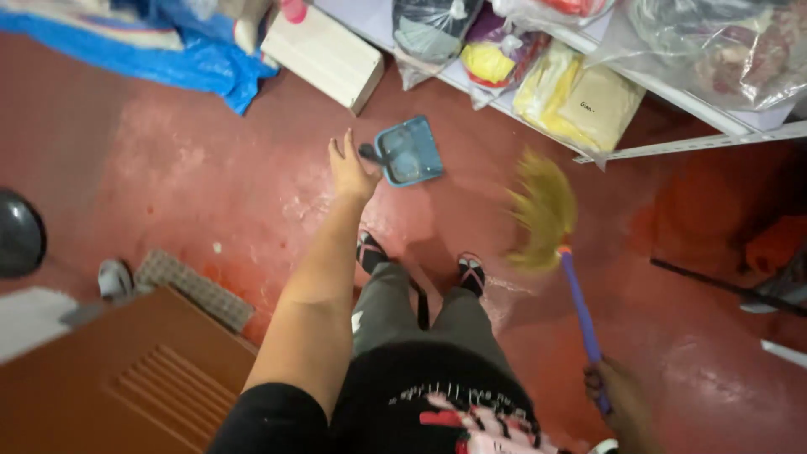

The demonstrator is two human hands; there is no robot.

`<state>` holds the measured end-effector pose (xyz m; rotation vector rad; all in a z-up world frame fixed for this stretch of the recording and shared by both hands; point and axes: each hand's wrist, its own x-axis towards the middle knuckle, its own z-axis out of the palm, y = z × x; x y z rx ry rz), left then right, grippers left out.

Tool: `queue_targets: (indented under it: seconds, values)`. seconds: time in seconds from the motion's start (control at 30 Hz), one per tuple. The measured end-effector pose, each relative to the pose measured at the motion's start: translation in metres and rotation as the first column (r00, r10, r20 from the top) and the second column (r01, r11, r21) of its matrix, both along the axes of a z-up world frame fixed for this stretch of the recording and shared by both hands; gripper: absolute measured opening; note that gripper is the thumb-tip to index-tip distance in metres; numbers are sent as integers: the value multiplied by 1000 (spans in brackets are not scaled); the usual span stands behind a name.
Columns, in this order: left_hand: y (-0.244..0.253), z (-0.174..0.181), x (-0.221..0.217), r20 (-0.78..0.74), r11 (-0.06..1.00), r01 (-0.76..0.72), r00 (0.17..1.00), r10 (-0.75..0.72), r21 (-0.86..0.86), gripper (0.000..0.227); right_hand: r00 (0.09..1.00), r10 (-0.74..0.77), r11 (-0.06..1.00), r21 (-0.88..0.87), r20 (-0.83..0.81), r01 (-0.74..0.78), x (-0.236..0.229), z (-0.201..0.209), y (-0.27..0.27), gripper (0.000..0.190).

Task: The person sweeps a red floor with a broom and dustpan, moving a plastic chair to access the area. They then use a duster to clean the top of a white metal shelf and wipe it with a cloth.

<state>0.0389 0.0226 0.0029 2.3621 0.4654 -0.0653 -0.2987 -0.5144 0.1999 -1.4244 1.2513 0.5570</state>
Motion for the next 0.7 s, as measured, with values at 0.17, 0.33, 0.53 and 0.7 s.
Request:
queue_targets:
  seconds: [0.17,0.33,0.53,0.7]
  values:
    - [21,-38,35,-149,984,151,975,-164,-95,117,979,-199,969,-158,-41,191,-38,-66,-17,7]
    - [33,-84,57,-233,956,280,927,-293,-87,80,902,-415,908,-113,-117,403,-36,-204,-92,10]
    - [58,-107,46,-193,948,310,928,-319,-78,31,719,521,675,-292,-461,-677,144,-195,28,49]
    - [112,-62,17,-168,967,215,957,-237,-135,32,997,3,980,-199,-77,-18,249,-303,149,44]
